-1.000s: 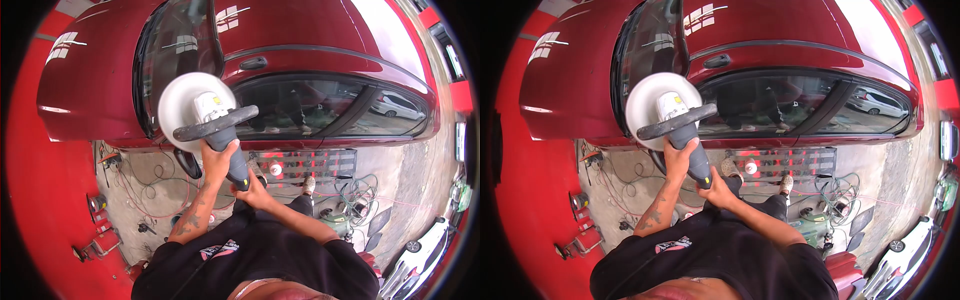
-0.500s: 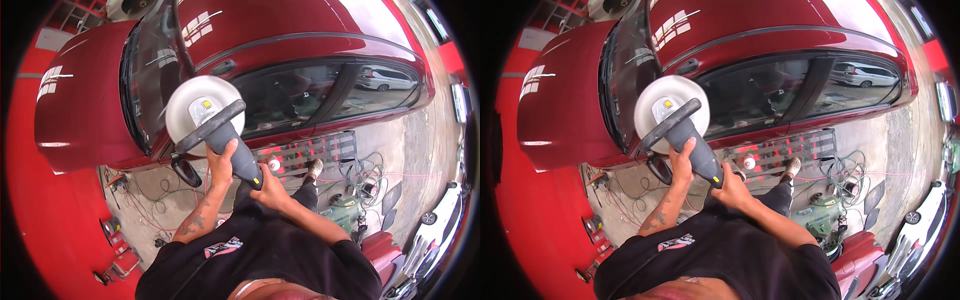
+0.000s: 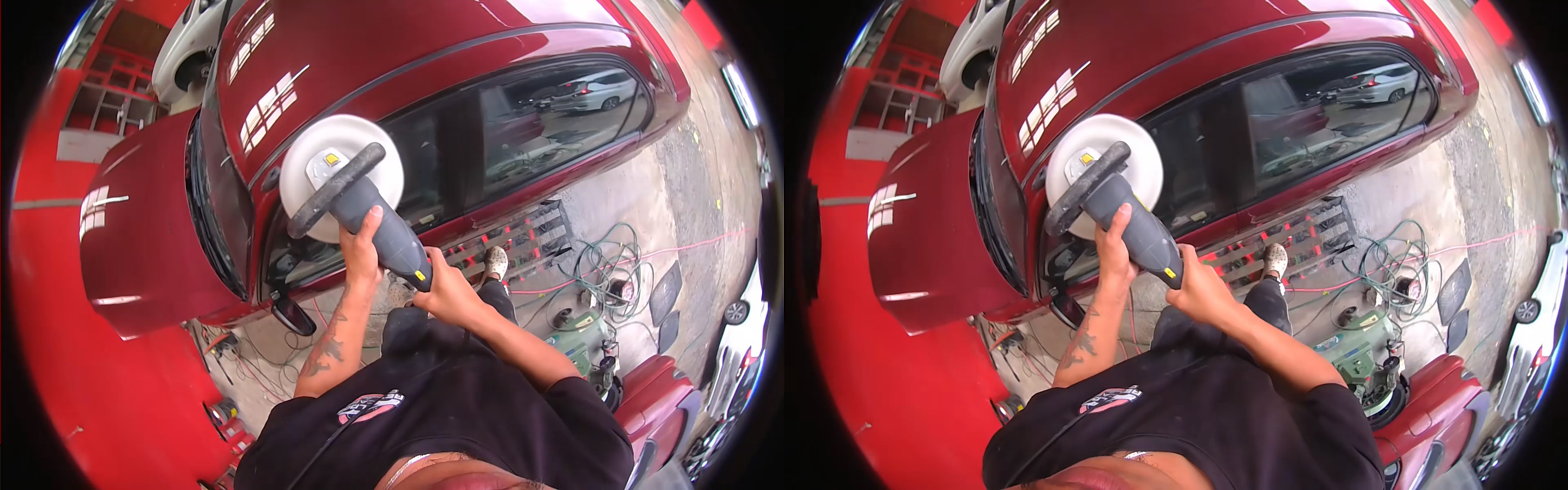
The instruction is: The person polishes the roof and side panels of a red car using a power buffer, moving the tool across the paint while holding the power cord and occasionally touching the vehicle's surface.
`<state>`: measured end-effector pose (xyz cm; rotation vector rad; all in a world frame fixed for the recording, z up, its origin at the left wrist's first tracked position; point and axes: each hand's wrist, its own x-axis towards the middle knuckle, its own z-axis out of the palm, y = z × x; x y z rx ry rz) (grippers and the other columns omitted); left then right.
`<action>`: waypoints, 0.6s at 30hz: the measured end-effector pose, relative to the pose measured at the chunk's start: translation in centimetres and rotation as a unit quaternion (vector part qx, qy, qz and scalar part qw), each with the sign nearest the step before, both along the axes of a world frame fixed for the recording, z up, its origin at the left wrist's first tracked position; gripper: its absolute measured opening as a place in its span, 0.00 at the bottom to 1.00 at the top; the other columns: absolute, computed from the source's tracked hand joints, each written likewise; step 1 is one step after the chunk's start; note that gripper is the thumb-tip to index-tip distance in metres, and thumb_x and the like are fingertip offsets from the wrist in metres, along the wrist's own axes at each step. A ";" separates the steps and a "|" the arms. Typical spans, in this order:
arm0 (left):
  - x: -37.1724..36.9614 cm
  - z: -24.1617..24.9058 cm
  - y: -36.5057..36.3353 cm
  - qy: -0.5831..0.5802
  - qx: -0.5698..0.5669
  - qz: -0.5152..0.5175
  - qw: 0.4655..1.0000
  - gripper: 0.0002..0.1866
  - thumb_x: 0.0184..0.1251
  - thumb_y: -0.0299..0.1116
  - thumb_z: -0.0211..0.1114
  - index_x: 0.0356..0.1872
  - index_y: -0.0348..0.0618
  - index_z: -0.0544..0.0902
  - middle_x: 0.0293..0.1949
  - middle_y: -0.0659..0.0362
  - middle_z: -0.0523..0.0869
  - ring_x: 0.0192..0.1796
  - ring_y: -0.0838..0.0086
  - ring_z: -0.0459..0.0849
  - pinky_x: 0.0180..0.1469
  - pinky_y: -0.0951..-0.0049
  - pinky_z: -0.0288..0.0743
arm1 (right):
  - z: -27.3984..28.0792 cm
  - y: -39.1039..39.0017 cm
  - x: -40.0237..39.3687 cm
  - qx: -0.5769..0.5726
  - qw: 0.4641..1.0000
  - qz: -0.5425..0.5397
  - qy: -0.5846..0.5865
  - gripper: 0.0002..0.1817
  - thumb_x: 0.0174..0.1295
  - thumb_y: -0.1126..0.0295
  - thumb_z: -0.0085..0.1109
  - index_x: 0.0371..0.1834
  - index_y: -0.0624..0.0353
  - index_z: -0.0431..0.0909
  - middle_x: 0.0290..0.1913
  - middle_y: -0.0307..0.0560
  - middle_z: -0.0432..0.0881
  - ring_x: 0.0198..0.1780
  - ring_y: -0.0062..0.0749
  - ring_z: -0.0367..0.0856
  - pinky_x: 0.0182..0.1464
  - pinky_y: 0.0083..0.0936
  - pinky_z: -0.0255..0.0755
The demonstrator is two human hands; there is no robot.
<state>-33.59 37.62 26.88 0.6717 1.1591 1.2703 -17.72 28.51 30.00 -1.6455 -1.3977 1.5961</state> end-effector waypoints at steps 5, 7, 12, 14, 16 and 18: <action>6.9 1.7 4.0 -0.015 -0.030 -0.064 0.997 0.28 0.67 0.37 0.74 0.64 0.39 0.73 0.50 0.56 0.82 0.45 0.69 0.86 0.47 0.64 0.86 | 1.3 2.6 7.6 0.026 1.000 -0.010 0.008 0.42 0.54 0.70 0.66 0.72 0.70 0.57 0.50 0.77 0.83 0.54 0.69 0.84 0.58 0.49 0.76; 9.7 2.2 5.1 0.005 -0.027 -0.073 0.997 0.26 0.68 0.40 0.73 0.60 0.39 0.76 0.45 0.56 0.84 0.42 0.68 0.88 0.45 0.63 0.86 | 1.4 3.0 9.9 0.041 0.999 -0.030 0.015 0.43 0.55 0.68 0.67 0.72 0.70 0.56 0.50 0.78 0.83 0.55 0.69 0.84 0.58 0.49 0.76; 16.4 2.9 8.1 0.023 -0.017 -0.109 0.994 0.25 0.66 0.44 0.75 0.55 0.37 0.78 0.39 0.55 0.86 0.36 0.67 0.89 0.41 0.63 0.87 | 3.2 4.2 15.0 0.061 0.995 -0.084 0.004 0.46 0.57 0.64 0.72 0.74 0.69 0.54 0.47 0.77 0.84 0.52 0.69 0.86 0.54 0.49 0.78; 19.0 3.4 8.9 0.029 -0.002 -0.130 0.991 0.25 0.65 0.43 0.75 0.54 0.37 0.79 0.37 0.56 0.86 0.34 0.68 0.88 0.39 0.65 0.86 | 4.0 4.3 16.6 0.082 0.990 -0.111 -0.014 0.48 0.58 0.63 0.72 0.76 0.67 0.51 0.46 0.78 0.85 0.51 0.70 0.86 0.54 0.49 0.79; 21.7 4.8 9.5 0.015 0.007 -0.166 0.986 0.24 0.64 0.43 0.76 0.53 0.37 0.81 0.38 0.57 0.86 0.34 0.71 0.87 0.39 0.67 0.84 | 4.1 4.3 17.8 0.076 0.987 -0.139 -0.028 0.49 0.60 0.61 0.72 0.77 0.66 0.49 0.48 0.78 0.84 0.53 0.70 0.86 0.57 0.48 0.78; 23.5 5.7 9.7 0.004 0.009 -0.199 0.980 0.24 0.62 0.44 0.78 0.51 0.37 0.83 0.38 0.58 0.87 0.35 0.72 0.87 0.40 0.68 0.83 | 4.4 4.1 19.0 0.081 0.985 -0.147 -0.033 0.50 0.62 0.58 0.72 0.78 0.65 0.48 0.53 0.78 0.83 0.57 0.70 0.85 0.60 0.49 0.77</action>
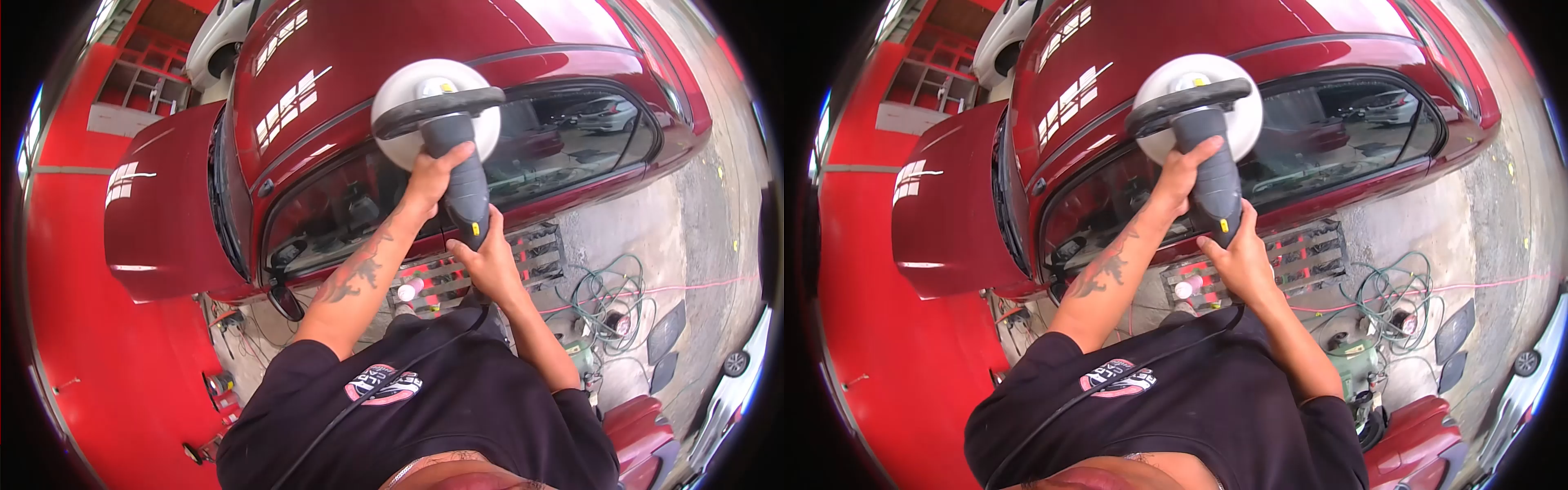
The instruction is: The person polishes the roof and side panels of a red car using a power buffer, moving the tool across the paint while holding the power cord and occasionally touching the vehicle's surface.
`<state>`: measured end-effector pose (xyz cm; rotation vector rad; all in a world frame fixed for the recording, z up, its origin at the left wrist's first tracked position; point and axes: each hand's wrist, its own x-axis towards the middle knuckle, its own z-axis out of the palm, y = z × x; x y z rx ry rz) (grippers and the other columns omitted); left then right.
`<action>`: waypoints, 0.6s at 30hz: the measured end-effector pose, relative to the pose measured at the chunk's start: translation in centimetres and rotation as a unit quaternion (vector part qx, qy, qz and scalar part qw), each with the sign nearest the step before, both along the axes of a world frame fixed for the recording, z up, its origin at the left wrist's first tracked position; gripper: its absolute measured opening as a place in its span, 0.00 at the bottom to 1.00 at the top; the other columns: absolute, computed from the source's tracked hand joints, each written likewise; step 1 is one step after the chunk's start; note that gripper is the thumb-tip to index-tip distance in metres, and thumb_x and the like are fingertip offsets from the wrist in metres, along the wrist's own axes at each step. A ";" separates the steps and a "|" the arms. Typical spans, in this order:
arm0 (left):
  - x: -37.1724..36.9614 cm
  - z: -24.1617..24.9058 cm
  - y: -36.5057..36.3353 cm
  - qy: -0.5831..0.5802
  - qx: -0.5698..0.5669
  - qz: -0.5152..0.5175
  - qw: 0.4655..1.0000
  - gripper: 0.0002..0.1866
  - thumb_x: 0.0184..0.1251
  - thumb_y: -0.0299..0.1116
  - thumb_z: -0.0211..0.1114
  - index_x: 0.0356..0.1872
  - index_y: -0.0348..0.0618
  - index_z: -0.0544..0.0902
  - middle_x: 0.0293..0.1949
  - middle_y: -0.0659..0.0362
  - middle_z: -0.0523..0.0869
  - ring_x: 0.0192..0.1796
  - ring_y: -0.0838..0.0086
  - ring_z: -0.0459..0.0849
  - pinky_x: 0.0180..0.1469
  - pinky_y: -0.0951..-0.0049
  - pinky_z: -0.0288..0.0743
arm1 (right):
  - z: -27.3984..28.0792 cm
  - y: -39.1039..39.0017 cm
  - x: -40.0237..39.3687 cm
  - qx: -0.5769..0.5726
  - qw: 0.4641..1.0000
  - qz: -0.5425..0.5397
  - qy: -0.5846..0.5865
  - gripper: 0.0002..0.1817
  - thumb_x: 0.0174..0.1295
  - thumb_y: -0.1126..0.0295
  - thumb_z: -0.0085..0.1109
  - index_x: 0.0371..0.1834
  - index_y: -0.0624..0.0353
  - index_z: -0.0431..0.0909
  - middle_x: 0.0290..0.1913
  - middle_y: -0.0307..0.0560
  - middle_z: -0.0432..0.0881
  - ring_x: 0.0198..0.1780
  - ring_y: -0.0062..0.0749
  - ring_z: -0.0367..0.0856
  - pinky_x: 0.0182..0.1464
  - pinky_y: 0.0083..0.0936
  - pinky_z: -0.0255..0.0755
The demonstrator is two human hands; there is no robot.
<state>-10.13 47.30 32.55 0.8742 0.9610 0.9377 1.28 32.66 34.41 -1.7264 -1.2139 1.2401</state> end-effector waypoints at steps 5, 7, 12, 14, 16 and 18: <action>-0.5 0.1 -0.2 0.020 -0.014 -0.007 1.000 0.27 0.64 0.45 0.77 0.54 0.36 0.80 0.40 0.57 0.86 0.38 0.71 0.88 0.43 0.67 0.84 | 0.6 -0.1 0.1 -0.013 1.000 0.015 -0.014 0.51 0.64 0.54 0.73 0.78 0.64 0.47 0.56 0.77 0.83 0.59 0.68 0.84 0.61 0.48 0.76; -2.1 0.1 -0.9 0.024 -0.022 0.021 0.999 0.28 0.65 0.46 0.76 0.56 0.36 0.79 0.40 0.57 0.86 0.39 0.71 0.88 0.44 0.66 0.84 | 0.4 0.0 -0.6 -0.019 0.999 0.040 -0.011 0.52 0.64 0.54 0.73 0.79 0.65 0.47 0.56 0.77 0.82 0.60 0.68 0.84 0.62 0.48 0.76; -8.3 -1.6 -3.1 0.013 -0.059 0.131 0.990 0.27 0.65 0.48 0.76 0.56 0.39 0.80 0.41 0.58 0.87 0.39 0.69 0.88 0.47 0.65 0.84 | 0.0 0.7 -3.6 0.012 0.989 0.142 -0.033 0.53 0.63 0.55 0.73 0.80 0.67 0.46 0.49 0.80 0.84 0.56 0.71 0.85 0.58 0.50 0.78; -10.7 -2.3 -3.9 -0.007 -0.077 0.175 0.982 0.26 0.66 0.48 0.75 0.56 0.42 0.80 0.41 0.58 0.87 0.39 0.68 0.89 0.49 0.62 0.85 | -0.4 1.5 -4.6 -0.010 0.981 0.194 -0.005 0.53 0.62 0.55 0.73 0.80 0.68 0.46 0.50 0.80 0.84 0.55 0.72 0.85 0.58 0.50 0.78; -13.7 -3.9 -4.3 -0.045 -0.107 0.208 0.971 0.29 0.65 0.46 0.77 0.60 0.41 0.78 0.44 0.59 0.85 0.42 0.71 0.87 0.47 0.63 0.85 | 0.4 2.1 -5.8 -0.013 0.974 0.227 0.007 0.53 0.62 0.55 0.73 0.80 0.68 0.48 0.50 0.80 0.84 0.55 0.72 0.84 0.58 0.52 0.77; -15.6 -3.4 -4.6 -0.057 -0.121 0.228 0.964 0.28 0.67 0.49 0.75 0.60 0.42 0.78 0.46 0.57 0.87 0.45 0.65 0.89 0.51 0.58 0.85 | -0.4 2.9 -7.5 -0.011 0.967 0.255 0.005 0.52 0.62 0.54 0.73 0.80 0.65 0.49 0.48 0.76 0.85 0.49 0.65 0.88 0.53 0.48 0.79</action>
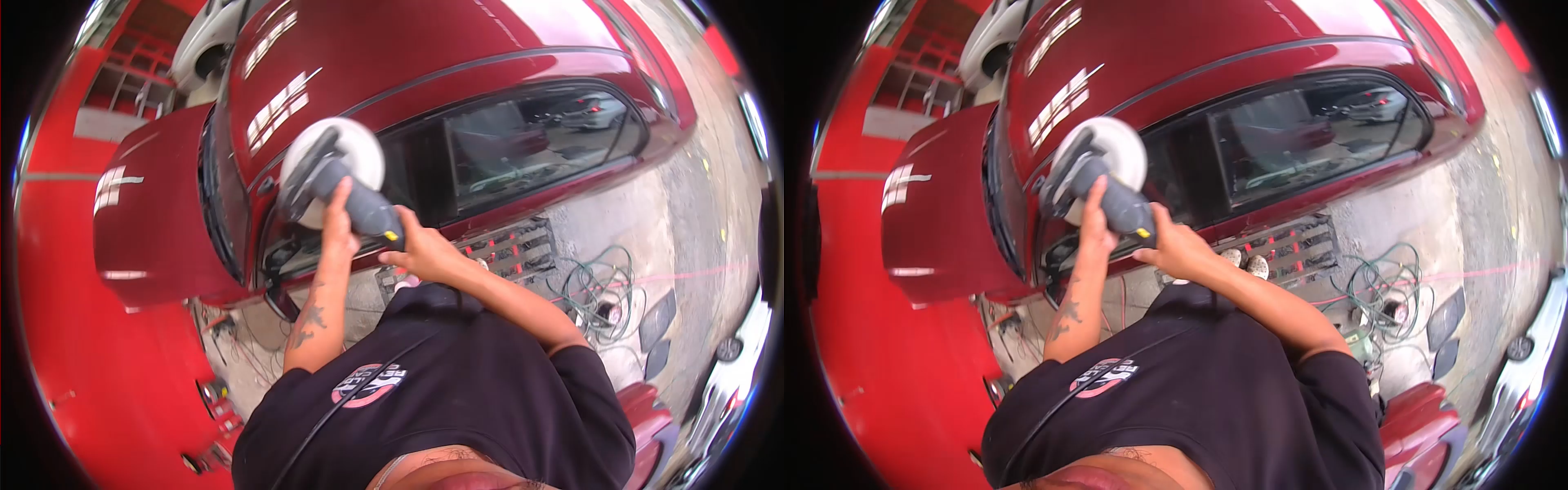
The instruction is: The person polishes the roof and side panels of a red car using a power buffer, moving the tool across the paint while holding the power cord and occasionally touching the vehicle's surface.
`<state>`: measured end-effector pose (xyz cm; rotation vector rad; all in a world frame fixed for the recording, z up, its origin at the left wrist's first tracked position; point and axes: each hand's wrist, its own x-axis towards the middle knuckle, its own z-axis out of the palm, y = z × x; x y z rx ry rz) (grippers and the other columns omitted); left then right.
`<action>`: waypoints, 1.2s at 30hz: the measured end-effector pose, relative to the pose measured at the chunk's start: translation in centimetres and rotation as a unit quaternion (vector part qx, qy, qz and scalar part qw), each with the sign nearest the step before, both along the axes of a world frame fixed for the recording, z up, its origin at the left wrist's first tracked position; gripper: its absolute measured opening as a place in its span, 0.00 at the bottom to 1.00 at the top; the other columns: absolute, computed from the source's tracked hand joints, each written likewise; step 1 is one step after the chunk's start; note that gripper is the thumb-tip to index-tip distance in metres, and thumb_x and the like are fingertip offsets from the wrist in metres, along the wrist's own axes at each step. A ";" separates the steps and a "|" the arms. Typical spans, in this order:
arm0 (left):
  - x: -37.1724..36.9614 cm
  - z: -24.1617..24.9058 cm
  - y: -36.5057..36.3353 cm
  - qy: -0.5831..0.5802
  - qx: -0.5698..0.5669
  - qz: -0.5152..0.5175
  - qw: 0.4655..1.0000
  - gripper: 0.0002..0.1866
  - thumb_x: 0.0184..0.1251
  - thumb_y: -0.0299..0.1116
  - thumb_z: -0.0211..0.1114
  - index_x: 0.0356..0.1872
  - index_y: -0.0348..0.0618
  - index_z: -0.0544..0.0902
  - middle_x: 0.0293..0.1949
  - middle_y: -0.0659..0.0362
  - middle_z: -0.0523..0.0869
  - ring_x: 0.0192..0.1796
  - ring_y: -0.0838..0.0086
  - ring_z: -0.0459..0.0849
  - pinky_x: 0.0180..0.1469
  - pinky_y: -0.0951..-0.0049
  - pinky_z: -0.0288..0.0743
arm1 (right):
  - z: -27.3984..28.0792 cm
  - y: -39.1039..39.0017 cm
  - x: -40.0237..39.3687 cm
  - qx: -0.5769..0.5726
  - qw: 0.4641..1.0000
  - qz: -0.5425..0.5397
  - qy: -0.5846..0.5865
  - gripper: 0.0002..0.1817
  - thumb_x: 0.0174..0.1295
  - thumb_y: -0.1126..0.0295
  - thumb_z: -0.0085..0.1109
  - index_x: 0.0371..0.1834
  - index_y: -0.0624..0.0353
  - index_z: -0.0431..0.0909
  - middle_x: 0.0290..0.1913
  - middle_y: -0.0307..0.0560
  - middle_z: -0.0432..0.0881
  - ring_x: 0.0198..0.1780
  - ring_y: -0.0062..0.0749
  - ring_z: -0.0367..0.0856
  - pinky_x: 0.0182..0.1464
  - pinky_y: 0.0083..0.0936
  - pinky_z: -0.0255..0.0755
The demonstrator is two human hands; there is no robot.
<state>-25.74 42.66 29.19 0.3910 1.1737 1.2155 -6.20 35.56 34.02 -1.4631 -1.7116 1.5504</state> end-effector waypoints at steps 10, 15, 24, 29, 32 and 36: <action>1.2 1.0 1.4 0.017 0.007 -0.058 0.998 0.31 0.71 0.53 0.71 0.62 0.39 0.77 0.49 0.54 0.86 0.50 0.64 0.88 0.56 0.57 0.84 | -1.0 0.0 0.8 0.028 0.999 -0.032 0.009 0.49 0.63 0.52 0.71 0.80 0.59 0.52 0.47 0.74 0.85 0.52 0.66 0.87 0.56 0.50 0.78; 8.1 1.0 4.1 0.038 0.030 -0.133 0.990 0.32 0.70 0.51 0.72 0.63 0.37 0.76 0.51 0.54 0.85 0.50 0.65 0.88 0.56 0.58 0.84 | 1.0 -0.2 6.8 -0.032 0.994 -0.096 0.049 0.49 0.65 0.54 0.71 0.80 0.60 0.50 0.52 0.76 0.84 0.57 0.66 0.85 0.59 0.49 0.76; 26.9 -0.2 10.3 0.069 0.059 -0.233 0.968 0.30 0.69 0.47 0.74 0.63 0.38 0.76 0.48 0.56 0.85 0.47 0.66 0.88 0.52 0.61 0.85 | -4.2 2.3 21.5 0.029 0.971 -0.224 0.072 0.55 0.63 0.52 0.71 0.82 0.64 0.44 0.52 0.77 0.84 0.57 0.69 0.83 0.61 0.51 0.75; 38.8 -0.4 13.4 0.105 0.063 -0.283 0.951 0.28 0.69 0.45 0.75 0.61 0.37 0.77 0.47 0.56 0.86 0.45 0.67 0.88 0.50 0.63 0.85 | -5.8 4.0 31.5 0.019 0.954 -0.281 0.101 0.54 0.64 0.54 0.72 0.83 0.61 0.44 0.54 0.79 0.83 0.59 0.70 0.83 0.63 0.49 0.75; 46.4 -0.2 14.9 0.138 0.060 -0.303 0.941 0.28 0.67 0.43 0.76 0.61 0.37 0.78 0.46 0.57 0.86 0.45 0.68 0.88 0.50 0.64 0.84 | -6.0 5.1 37.7 0.004 0.944 -0.311 0.108 0.55 0.65 0.52 0.72 0.83 0.59 0.42 0.42 0.72 0.86 0.51 0.65 0.87 0.56 0.48 0.77; 55.0 -1.1 16.8 0.154 0.110 -0.345 0.919 0.24 0.69 0.43 0.74 0.56 0.37 0.80 0.41 0.56 0.88 0.40 0.68 0.90 0.48 0.65 0.85 | -6.2 6.0 44.5 -0.028 0.926 -0.357 0.121 0.57 0.63 0.50 0.73 0.84 0.58 0.42 0.35 0.64 0.86 0.42 0.55 0.90 0.51 0.44 0.79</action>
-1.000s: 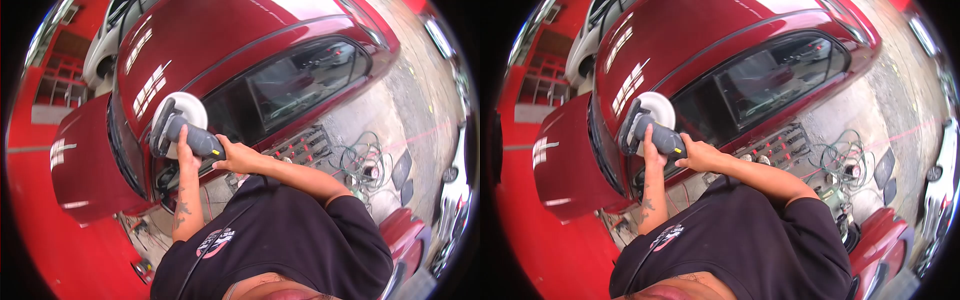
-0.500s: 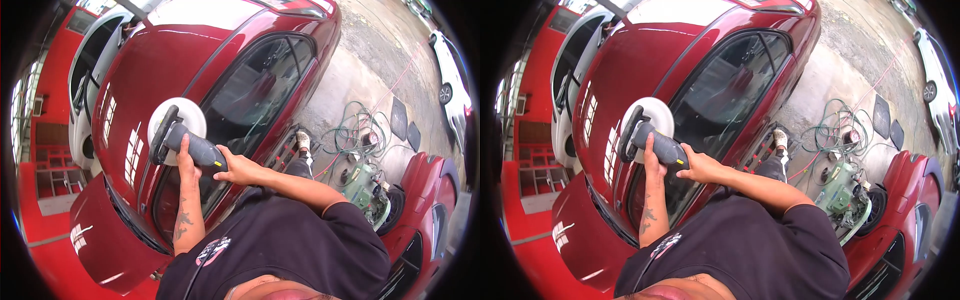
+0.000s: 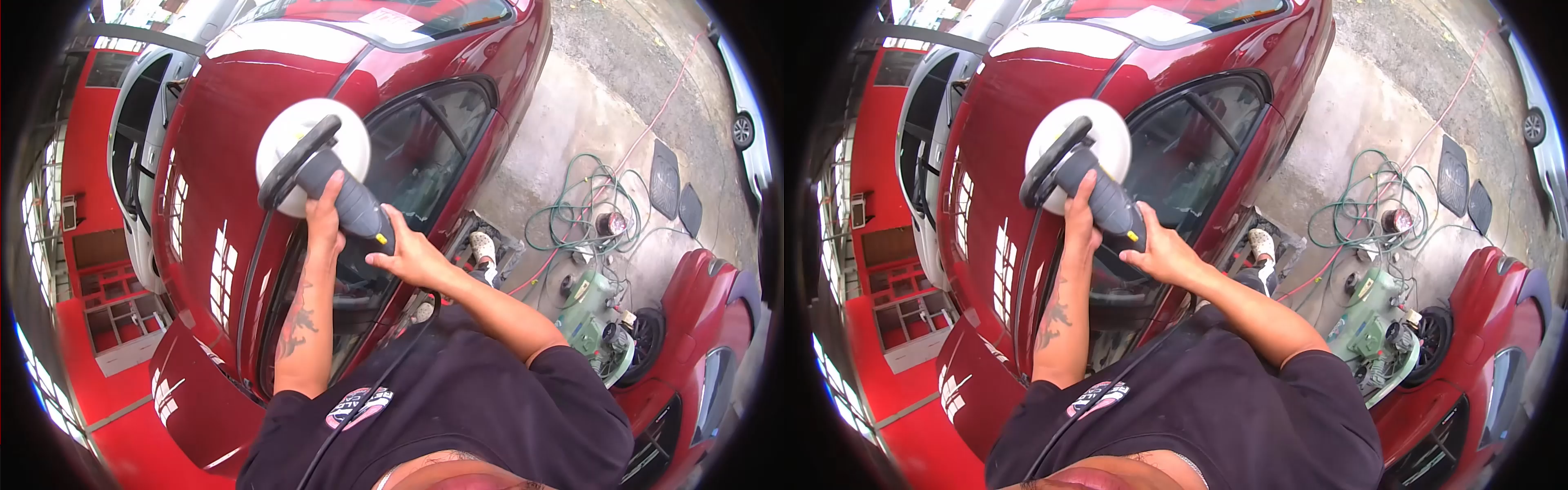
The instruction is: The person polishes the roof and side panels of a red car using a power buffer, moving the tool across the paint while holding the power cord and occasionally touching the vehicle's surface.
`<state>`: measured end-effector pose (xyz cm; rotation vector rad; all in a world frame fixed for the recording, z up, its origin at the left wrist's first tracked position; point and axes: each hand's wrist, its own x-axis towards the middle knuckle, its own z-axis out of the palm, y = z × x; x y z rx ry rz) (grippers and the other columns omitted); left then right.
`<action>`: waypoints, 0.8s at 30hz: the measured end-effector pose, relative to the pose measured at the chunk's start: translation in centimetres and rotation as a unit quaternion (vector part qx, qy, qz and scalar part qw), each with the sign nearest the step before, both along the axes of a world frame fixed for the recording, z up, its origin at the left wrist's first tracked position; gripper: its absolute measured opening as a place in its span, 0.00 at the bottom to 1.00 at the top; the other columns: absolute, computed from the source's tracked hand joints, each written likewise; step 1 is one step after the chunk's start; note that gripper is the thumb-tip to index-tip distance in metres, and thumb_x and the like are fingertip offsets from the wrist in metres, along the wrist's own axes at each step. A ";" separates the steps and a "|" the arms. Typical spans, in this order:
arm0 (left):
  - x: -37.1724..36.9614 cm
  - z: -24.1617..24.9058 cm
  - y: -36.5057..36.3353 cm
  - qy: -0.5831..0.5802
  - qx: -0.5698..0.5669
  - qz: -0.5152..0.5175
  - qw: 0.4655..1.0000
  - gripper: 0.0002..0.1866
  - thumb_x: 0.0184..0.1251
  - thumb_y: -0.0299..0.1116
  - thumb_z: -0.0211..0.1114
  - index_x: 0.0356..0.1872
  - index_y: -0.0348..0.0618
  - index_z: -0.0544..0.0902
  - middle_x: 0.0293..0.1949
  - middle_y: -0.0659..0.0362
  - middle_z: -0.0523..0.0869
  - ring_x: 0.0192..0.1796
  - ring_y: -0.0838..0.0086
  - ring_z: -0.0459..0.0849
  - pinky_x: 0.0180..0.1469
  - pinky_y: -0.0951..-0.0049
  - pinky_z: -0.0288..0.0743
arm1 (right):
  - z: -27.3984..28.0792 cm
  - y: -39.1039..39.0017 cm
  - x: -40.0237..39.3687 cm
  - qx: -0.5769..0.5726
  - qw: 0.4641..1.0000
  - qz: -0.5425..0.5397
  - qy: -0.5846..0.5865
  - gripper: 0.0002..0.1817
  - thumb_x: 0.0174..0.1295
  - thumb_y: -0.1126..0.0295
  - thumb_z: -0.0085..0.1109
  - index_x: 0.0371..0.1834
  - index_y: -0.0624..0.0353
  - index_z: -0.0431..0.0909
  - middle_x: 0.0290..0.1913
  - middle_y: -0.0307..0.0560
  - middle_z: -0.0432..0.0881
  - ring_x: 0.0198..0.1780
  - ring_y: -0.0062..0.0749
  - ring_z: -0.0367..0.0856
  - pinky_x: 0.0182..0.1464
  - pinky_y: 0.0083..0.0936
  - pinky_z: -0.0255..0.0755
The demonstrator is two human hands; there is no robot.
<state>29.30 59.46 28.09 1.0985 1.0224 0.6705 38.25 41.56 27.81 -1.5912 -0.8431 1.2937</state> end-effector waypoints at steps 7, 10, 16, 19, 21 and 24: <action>12.5 -1.5 0.6 0.015 0.019 -0.117 0.993 0.21 0.63 0.39 0.79 0.51 0.39 0.84 0.41 0.61 0.87 0.40 0.75 0.86 0.45 0.71 0.81 | -6.7 0.3 6.3 0.109 0.975 -0.170 -0.092 0.57 0.60 0.55 0.75 0.84 0.59 0.43 0.40 0.58 0.87 0.37 0.44 0.89 0.49 0.40 0.81; 17.3 -2.8 0.0 0.065 0.051 -0.174 0.981 0.21 0.60 0.39 0.80 0.49 0.37 0.85 0.39 0.59 0.89 0.38 0.74 0.88 0.42 0.69 0.82 | -5.9 -0.3 8.6 0.040 0.972 -0.224 0.050 0.56 0.60 0.61 0.75 0.84 0.58 0.44 0.38 0.51 0.85 0.30 0.35 0.85 0.38 0.35 0.81; 23.5 -5.8 -2.9 0.186 0.067 -0.245 0.949 0.29 0.55 0.44 0.81 0.51 0.33 0.85 0.41 0.52 0.91 0.39 0.70 0.91 0.42 0.67 0.85 | -6.2 -1.8 11.1 -0.016 0.925 -0.322 0.202 0.43 0.59 0.71 0.72 0.75 0.59 0.55 0.29 0.43 0.80 0.23 0.26 0.80 0.24 0.28 0.79; 22.8 -7.4 -4.1 0.220 0.073 -0.208 0.950 0.33 0.51 0.47 0.83 0.52 0.31 0.84 0.43 0.48 0.91 0.43 0.65 0.92 0.46 0.64 0.86 | -7.4 -3.7 11.2 -0.005 0.932 -0.295 0.210 0.47 0.58 0.73 0.71 0.78 0.58 0.52 0.33 0.45 0.80 0.22 0.28 0.80 0.24 0.30 0.79; 21.4 -6.5 -5.3 0.224 0.068 -0.190 0.953 0.35 0.50 0.48 0.84 0.52 0.31 0.84 0.44 0.46 0.91 0.45 0.62 0.92 0.49 0.62 0.86 | -7.0 -4.9 10.8 -0.014 0.942 -0.266 0.203 0.47 0.58 0.74 0.71 0.79 0.57 0.52 0.33 0.45 0.80 0.22 0.28 0.80 0.24 0.30 0.79; 17.7 -4.2 -6.3 0.187 0.073 -0.171 0.965 0.33 0.52 0.47 0.83 0.51 0.31 0.84 0.44 0.47 0.91 0.46 0.63 0.92 0.50 0.63 0.85 | -5.6 -6.4 9.5 -0.027 0.957 -0.214 0.191 0.48 0.58 0.74 0.71 0.80 0.57 0.52 0.34 0.44 0.81 0.23 0.28 0.80 0.26 0.29 0.78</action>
